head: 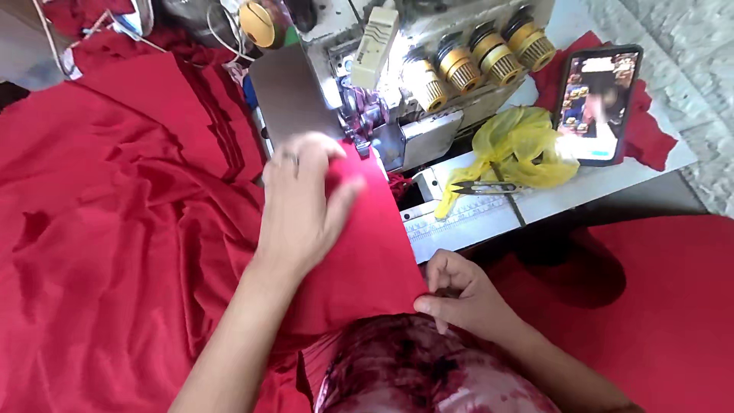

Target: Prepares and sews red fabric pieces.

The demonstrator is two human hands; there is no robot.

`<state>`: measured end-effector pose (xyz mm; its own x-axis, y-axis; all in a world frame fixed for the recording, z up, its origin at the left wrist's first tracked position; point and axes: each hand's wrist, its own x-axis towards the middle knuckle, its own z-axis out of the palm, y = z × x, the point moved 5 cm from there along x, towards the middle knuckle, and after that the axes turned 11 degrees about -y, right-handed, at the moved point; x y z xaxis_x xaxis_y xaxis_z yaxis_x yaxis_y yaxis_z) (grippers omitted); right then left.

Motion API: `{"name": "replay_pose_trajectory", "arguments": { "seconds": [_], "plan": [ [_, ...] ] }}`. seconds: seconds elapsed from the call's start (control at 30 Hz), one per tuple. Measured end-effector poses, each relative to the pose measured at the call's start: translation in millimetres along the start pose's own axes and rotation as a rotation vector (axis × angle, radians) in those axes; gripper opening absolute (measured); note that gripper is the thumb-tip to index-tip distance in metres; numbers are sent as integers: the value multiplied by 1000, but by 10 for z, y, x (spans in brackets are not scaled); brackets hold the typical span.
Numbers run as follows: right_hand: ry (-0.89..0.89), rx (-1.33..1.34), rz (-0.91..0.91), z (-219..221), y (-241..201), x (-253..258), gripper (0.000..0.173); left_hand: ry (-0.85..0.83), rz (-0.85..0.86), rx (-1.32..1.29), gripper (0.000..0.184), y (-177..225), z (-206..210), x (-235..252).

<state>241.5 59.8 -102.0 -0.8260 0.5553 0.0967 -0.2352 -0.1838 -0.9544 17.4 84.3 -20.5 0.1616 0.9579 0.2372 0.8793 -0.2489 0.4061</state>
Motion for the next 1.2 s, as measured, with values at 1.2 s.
{"name": "replay_pose_trajectory", "arguments": {
  "seconds": [1.2],
  "plan": [
    [-102, -805, -503, 77, -58, 917, 29, 134, -312, 54, 23, -35, -121, -629]
  ]
}}
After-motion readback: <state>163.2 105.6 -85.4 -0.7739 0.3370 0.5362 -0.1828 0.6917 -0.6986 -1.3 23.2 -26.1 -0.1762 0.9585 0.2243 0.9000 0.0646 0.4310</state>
